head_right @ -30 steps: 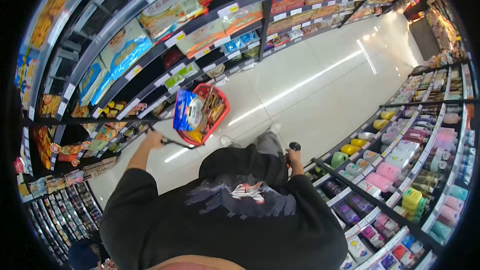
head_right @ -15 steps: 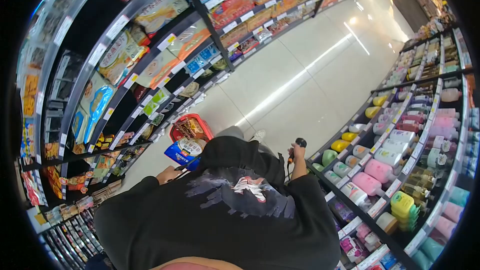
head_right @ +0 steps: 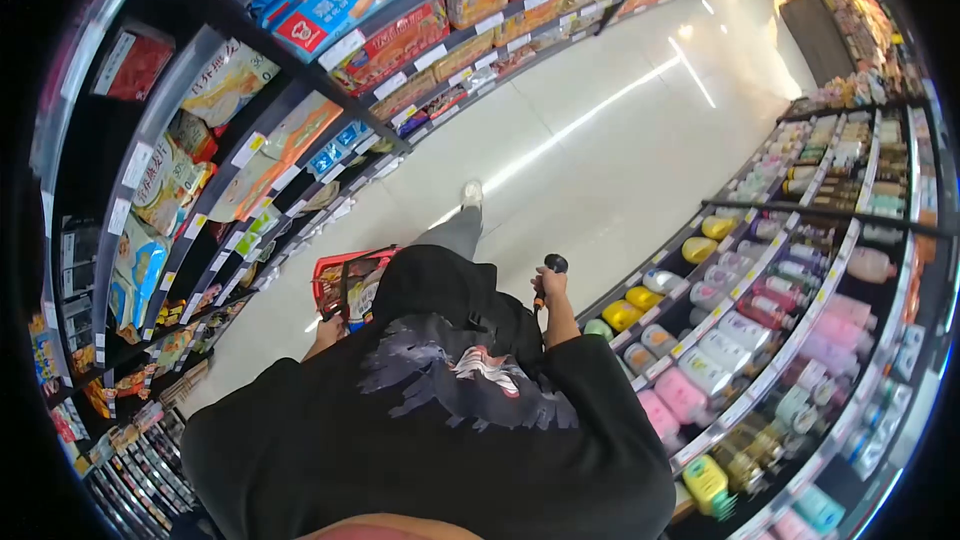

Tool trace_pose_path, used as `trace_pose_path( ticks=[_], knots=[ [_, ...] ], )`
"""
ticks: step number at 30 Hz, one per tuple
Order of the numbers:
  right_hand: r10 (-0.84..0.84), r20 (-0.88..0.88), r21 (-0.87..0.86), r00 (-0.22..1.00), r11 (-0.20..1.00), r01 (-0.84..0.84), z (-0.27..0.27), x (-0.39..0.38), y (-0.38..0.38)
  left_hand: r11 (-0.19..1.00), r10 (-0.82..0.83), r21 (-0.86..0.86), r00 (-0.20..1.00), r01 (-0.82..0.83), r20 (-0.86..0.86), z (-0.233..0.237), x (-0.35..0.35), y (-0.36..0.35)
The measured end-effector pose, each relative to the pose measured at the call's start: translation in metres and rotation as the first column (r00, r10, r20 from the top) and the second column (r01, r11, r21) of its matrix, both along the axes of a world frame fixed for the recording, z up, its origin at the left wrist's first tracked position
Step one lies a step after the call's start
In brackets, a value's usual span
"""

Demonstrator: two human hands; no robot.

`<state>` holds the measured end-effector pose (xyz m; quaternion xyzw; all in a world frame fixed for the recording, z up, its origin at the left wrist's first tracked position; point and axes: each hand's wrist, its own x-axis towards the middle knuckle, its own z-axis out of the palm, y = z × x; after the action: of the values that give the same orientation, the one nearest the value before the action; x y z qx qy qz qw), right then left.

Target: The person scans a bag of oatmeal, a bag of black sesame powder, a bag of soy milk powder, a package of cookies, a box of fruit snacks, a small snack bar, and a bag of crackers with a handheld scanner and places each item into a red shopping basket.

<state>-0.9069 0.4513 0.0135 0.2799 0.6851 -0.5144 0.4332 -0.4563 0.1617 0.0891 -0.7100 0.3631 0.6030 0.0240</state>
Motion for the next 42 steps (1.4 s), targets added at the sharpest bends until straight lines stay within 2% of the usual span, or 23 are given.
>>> trace_pose_path(
  ticks=[2,3,4,5,6,7,9,11,13,15,16,18,19,24,27,28,31,33,34,36,38,39,42],
  knots=[
    [0.065,0.0,0.035,0.998,0.997,-0.065,0.011,-0.038,-0.012,0.988,0.118,0.099,0.993,-0.118,0.006,-0.046,0.016,-0.013],
    [0.067,-0.042,0.022,0.997,0.998,-0.066,0.018,-0.061,-0.02,0.984,-0.176,-0.003,0.984,0.176,0.008,-0.028,0.005,-0.025],
    [0.071,-0.09,0.0,0.993,0.997,-0.072,0.024,-0.09,-0.034,0.886,-0.448,-0.114,0.893,0.449,0.041,-0.012,-0.011,-0.04],
    [0.057,-0.155,0.029,0.986,0.998,-0.054,0.034,-0.112,-0.046,0.984,0.122,0.153,0.973,-0.093,-0.194,-0.025,-0.021,-0.041],
    [0.163,-0.208,0.031,0.964,0.987,-0.16,0.014,-0.139,-0.039,0.807,-0.478,-0.537,0.806,0.246,-0.348,-0.008,-0.065,-0.033],
    [0.054,-0.297,-0.08,0.953,0.993,-0.082,0.018,-0.153,-0.039,0.815,-0.468,-0.515,0.825,0.265,-0.317,0.007,-0.05,-0.025],
    [0.0,-0.295,-0.073,0.955,0.997,-0.023,0.05,-0.181,-0.054,0.945,-0.266,-0.282,0.893,0.166,-0.364,0.013,-0.102,-0.039],
    [-0.084,-0.299,-0.086,0.951,0.994,0.061,0.051,-0.203,-0.052,0.997,-0.046,-0.068,0.915,0.02,-0.4,0.008,-0.14,-0.057],
    [-0.126,-0.266,-0.085,0.956,0.991,0.107,0.02,-0.216,-0.034,0.98,0.183,0.146,0.905,-0.136,-0.383,-0.001,-0.209,-0.063],
    [-0.138,-0.221,-0.03,0.965,0.99,0.134,0.009,-0.223,-0.019,0.898,0.39,0.343,0.86,-0.276,-0.328,-0.002,-0.248,-0.073],
    [-0.148,-0.182,-0.01,0.972,0.989,0.149,-0.004,-0.225,-0.006,0.903,0.379,0.335,0.864,-0.267,-0.331,-0.009,-0.283,-0.072],
    [-0.114,-0.109,0.115,0.988,0.985,0.126,-0.008,-0.231,0.016,0.856,0.516,0.04,0.856,-0.515,-0.037,-0.024,-0.356,-0.07],
    [-0.127,-0.192,0.131,0.973,0.979,0.154,-0.004,-0.237,0.024,0.822,0.567,0.046,0.823,-0.567,0.026,-0.046,-0.367,-0.072],
    [-0.215,-0.15,0.206,0.965,0.948,0.243,0.014,-0.334,0.069,0.911,0.41,0.087,0.907,-0.403,-0.096,-0.043,-0.509,-0.094],
    [-0.193,-0.13,0.308,0.973,0.924,0.225,0.034,-0.416,0.11,0.924,0.374,0.153,0.911,-0.35,-0.172,-0.054,-0.579,-0.06],
    [-0.231,-0.203,0.233,0.952,0.933,0.276,0.027,-0.445,0.123,0.923,0.374,0.166,0.91,-0.347,-0.179,-0.049,-0.587,-0.046],
    [-0.127,-0.154,0.156,0.98,0.976,0.151,0.005,-0.54,0.155,0.93,0.351,0.191,0.915,-0.315,-0.2,-0.03,-0.602,-0.019],
    [-0.157,-0.235,0.199,0.959,0.958,0.206,0.024,-0.603,0.13,0.933,0.339,0.213,0.905,-0.289,-0.258,-0.036,-0.638,-0.001],
    [-0.147,-0.323,0.145,0.935,0.969,0.202,0.022,-0.631,0.121,0.935,0.334,0.221,0.9,-0.278,-0.281,-0.037,-0.653,0.008],
    [-0.191,-0.371,-0.033,0.909,0.981,0.192,0.025,-0.674,0.096,0.939,0.323,0.22,0.9,-0.265,-0.294,-0.038,-0.68,0.017],
    [-0.163,-0.33,-0.071,0.93,0.987,0.148,0.044,-0.704,0.057,0.932,0.351,0.173,0.914,-0.32,-0.202,-0.04,-0.726,0.006],
    [-0.142,-0.334,-0.08,0.932,0.989,0.122,0.043,-0.716,0.041,0.935,0.336,0.212,0.902,-0.284,-0.271,-0.037,-0.744,0.003],
    [-0.036,-0.298,-0.154,0.954,0.988,-0.011,0.053,-0.75,-0.004,0.905,0.414,0.249,0.846,-0.344,-0.337,-0.014,-0.804,0.004]
  ],
)
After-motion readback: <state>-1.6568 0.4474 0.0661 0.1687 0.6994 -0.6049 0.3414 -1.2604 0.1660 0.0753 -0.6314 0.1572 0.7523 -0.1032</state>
